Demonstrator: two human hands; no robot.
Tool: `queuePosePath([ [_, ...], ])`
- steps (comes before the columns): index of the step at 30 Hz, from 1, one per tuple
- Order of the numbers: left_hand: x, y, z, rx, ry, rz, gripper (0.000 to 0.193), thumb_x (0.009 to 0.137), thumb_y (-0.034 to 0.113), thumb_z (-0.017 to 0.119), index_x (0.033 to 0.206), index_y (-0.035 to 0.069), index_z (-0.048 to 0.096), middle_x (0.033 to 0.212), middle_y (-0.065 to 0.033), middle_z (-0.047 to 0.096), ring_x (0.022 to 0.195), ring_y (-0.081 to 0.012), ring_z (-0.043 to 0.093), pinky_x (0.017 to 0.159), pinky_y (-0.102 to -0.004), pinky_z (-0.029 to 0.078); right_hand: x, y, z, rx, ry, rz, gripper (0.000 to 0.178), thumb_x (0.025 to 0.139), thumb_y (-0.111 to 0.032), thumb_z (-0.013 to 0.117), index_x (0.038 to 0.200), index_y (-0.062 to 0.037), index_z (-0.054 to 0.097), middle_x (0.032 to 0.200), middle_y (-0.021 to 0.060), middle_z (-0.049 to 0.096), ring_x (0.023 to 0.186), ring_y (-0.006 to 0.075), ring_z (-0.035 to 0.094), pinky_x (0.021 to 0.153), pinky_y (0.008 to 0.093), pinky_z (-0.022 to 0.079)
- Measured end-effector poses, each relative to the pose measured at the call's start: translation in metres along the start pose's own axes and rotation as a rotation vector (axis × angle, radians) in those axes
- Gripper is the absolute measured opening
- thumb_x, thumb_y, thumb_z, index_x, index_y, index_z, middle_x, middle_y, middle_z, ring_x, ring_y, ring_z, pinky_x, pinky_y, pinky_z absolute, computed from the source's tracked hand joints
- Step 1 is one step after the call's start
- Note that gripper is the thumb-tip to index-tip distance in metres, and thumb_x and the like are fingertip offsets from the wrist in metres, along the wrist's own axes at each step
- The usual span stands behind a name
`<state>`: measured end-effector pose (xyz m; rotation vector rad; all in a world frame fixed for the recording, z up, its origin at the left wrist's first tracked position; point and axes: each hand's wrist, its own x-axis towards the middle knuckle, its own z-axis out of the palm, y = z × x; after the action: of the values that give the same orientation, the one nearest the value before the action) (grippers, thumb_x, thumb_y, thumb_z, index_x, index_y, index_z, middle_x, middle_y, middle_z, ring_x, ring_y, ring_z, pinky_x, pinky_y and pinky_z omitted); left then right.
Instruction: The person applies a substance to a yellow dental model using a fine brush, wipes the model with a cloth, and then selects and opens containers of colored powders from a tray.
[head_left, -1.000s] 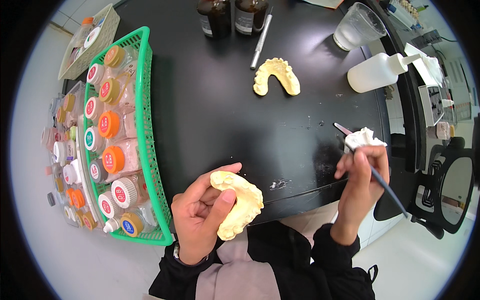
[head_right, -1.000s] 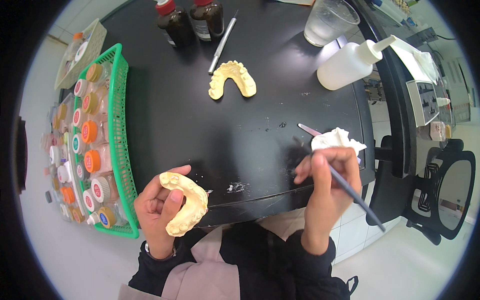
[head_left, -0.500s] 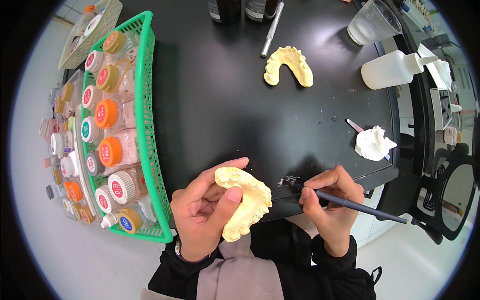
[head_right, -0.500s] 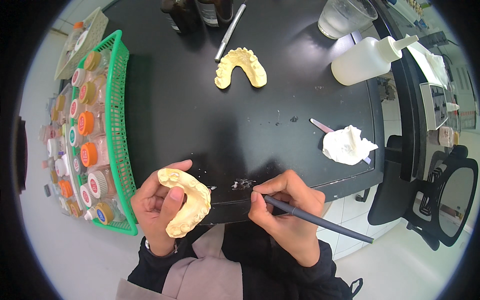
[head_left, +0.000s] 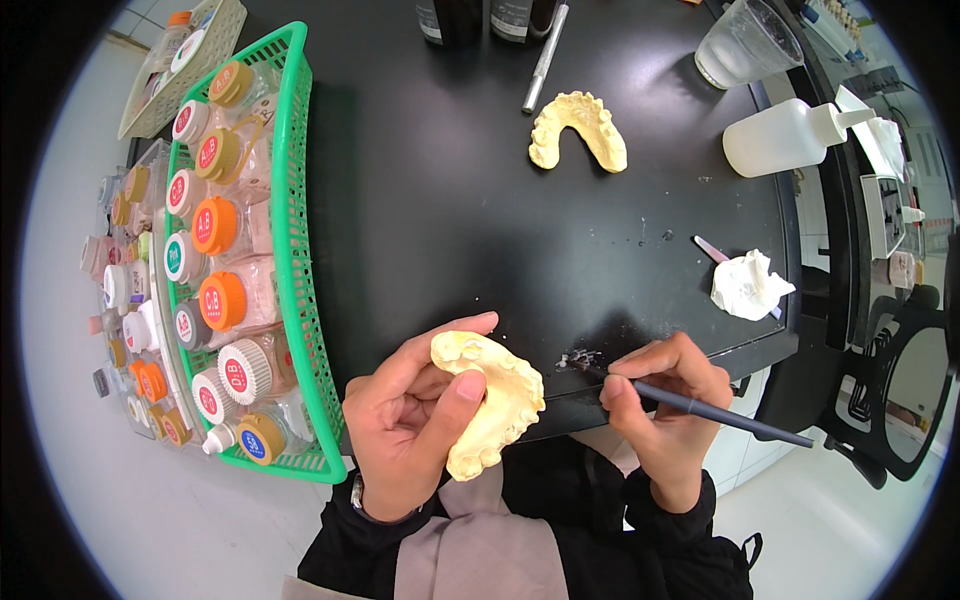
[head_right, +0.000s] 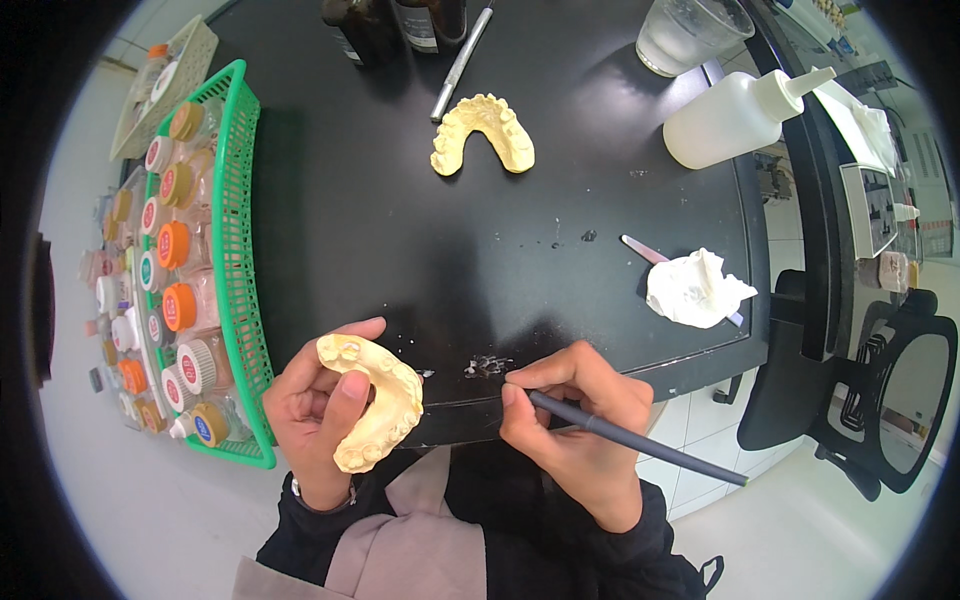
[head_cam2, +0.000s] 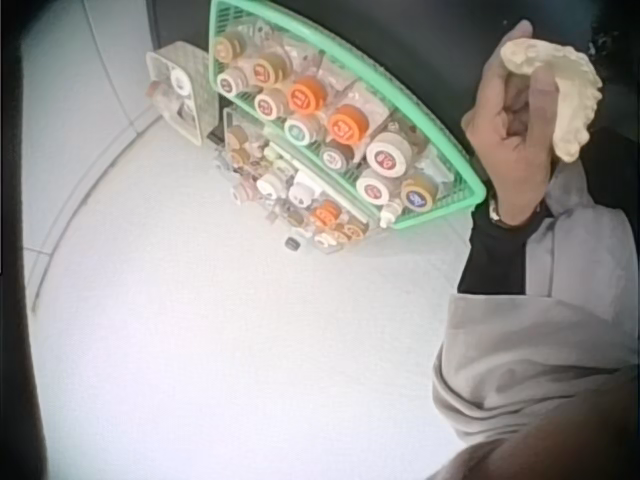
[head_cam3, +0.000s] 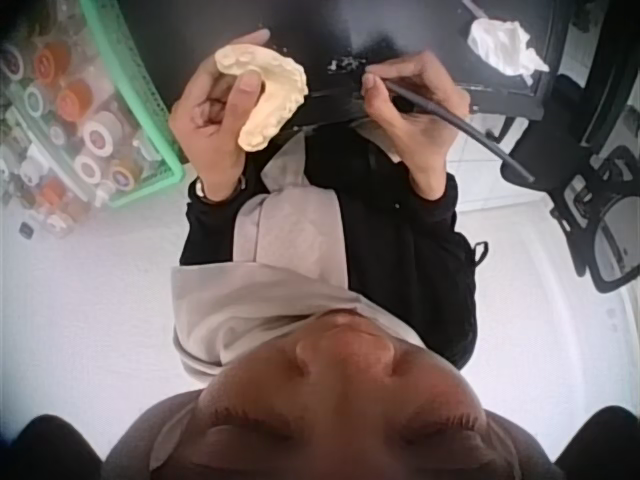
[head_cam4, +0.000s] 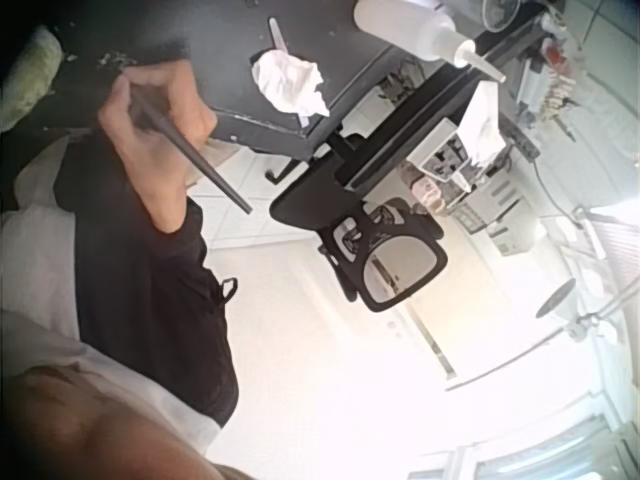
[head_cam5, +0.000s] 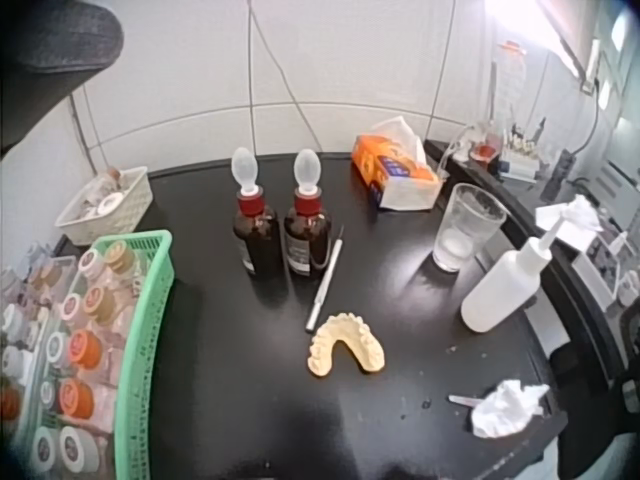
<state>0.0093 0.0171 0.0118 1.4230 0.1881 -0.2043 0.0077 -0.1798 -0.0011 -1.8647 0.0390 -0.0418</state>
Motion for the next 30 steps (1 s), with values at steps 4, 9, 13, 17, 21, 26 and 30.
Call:
queuePosePath([
  [4,-0.0004,0.0003,-0.0001,-0.009,-0.001,-0.001,0.031,0.088,0.004,0.056,0.117,-0.007,0.053,0.089,-0.0121,0.067,0.079,-0.0121,0.065,0.07,-0.02,0.05,0.0002,-0.0011,-0.0013,-0.031,-0.028,-0.032,0.013,0.067,0.004,0.069,0.072,0.0021,0.058,0.065,0.0061,0.063,0.053,0.0062,0.058,0.05,0.0174,0.046],
  [9,-0.0006,-0.0002,0.0004,-0.018,-0.003,-0.001,0.031,0.089,0.004,0.055,0.118,-0.007,0.053,0.089,-0.0122,0.067,0.08,-0.0125,0.065,0.071,-0.0204,0.05,-0.0015,0.0007,-0.0013,0.012,0.012,-0.026,0.013,0.067,0.004,0.069,0.072,0.0022,0.058,0.065,0.0065,0.063,0.053,0.0066,0.058,0.05,0.0175,0.046],
  [13,0.0004,0.0007,0.0004,0.0,-0.014,-0.011,0.031,0.088,0.003,0.055,0.118,-0.007,0.053,0.09,-0.0124,0.067,0.081,-0.0126,0.065,0.071,-0.0204,0.05,-0.0032,0.0023,-0.0017,0.014,0.012,-0.024,0.013,0.066,0.004,0.069,0.072,0.0019,0.057,0.065,0.0063,0.063,0.053,0.0065,0.058,0.049,0.0174,0.045],
  [17,0.0001,-0.0003,0.0004,-0.01,-0.015,-0.01,0.031,0.088,0.002,0.055,0.118,-0.008,0.053,0.091,-0.0127,0.067,0.081,-0.0127,0.065,0.072,-0.0206,0.05,-0.0027,0.0025,-0.0003,0.057,0.026,-0.014,0.013,0.066,0.004,0.069,0.072,0.0018,0.057,0.065,0.0062,0.063,0.052,0.0058,0.057,0.048,0.0166,0.044],
  [21,0.0001,-0.0003,0.0007,-0.005,-0.016,-0.005,0.031,0.088,0.002,0.055,0.118,-0.008,0.053,0.091,-0.0128,0.067,0.082,-0.0128,0.065,0.072,-0.0209,0.05,-0.0019,0.0006,0.0008,-0.038,-0.009,-0.035,0.013,0.067,0.004,0.069,0.072,0.0019,0.057,0.065,0.006,0.063,0.051,0.0055,0.057,0.047,0.0161,0.044],
  [26,0.0001,-0.0009,0.0003,0.0,-0.023,-0.003,0.031,0.088,0.001,0.055,0.118,-0.008,0.053,0.091,-0.013,0.067,0.082,-0.013,0.065,0.072,-0.021,0.051,-0.002,0.0009,-0.0013,-0.037,-0.029,-0.036,0.012,0.067,0.005,0.068,0.072,0.0018,0.057,0.064,0.0057,0.063,0.05,0.0049,0.055,0.045,0.0159,0.042],
  [30,0.0003,-0.001,0.0003,-0.007,-0.024,-0.001,0.032,0.088,0.001,0.055,0.118,-0.008,0.052,0.091,-0.0131,0.067,0.082,-0.0131,0.065,0.072,-0.0212,0.051,-0.0003,0.0036,0.0018,-0.019,0.039,-0.088,0.013,0.066,0.005,0.069,0.072,0.0016,0.058,0.063,0.0055,0.062,0.048,0.0042,0.053,0.043,0.0154,0.04],
])
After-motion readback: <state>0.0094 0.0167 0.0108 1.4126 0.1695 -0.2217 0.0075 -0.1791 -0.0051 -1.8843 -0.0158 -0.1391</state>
